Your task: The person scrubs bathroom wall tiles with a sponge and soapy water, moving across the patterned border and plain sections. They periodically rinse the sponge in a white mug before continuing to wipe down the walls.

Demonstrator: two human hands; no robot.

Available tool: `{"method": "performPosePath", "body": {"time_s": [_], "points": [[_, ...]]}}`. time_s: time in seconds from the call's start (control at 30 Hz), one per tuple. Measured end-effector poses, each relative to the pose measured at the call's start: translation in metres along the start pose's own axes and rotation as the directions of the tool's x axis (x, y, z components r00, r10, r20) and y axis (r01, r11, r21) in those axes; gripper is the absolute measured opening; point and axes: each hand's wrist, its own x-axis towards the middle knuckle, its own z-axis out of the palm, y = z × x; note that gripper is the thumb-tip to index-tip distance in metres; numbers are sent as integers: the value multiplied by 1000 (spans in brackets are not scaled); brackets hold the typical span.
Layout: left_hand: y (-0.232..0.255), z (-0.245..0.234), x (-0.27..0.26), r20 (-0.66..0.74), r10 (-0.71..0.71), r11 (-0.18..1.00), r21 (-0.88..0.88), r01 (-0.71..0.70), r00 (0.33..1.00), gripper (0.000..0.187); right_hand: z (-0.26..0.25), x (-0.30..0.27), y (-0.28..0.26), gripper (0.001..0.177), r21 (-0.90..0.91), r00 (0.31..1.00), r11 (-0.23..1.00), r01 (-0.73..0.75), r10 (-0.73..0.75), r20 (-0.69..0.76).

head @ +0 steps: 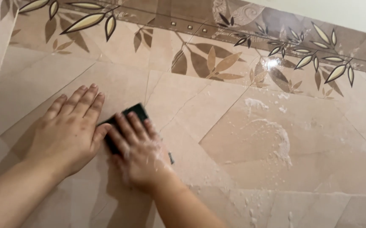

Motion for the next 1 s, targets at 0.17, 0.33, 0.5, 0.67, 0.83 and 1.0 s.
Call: {"method": "performPosePath", "body": {"time_s": [0.17,0.33,0.5,0.67,0.83,1.0], "points": [[-6,-2,-13,11,15,999,-32,-15,1000,72,9,-33,-14,68,44,958,974,222,-226,174],[-14,0,-14,-78,78,993,-81,-84,994,72,0,-18,8,62,136,903,921,366,-387,186],[-15,11,-9,-137,72,989,-116,-88,988,70,-10,26,31,67,15,980,983,185,-186,67],[-21,18,8,-172,78,992,-87,-94,982,72,4,62,34,66,-43,998,999,20,-22,-51],[-35,19,14,-124,41,999,-12,-43,991,71,15,64,19,69,-47,995,999,-9,4,-98],[-40,19,17,-93,-37,999,29,40,995,70,17,40,-15,67,69,963,969,238,-245,113]]}}
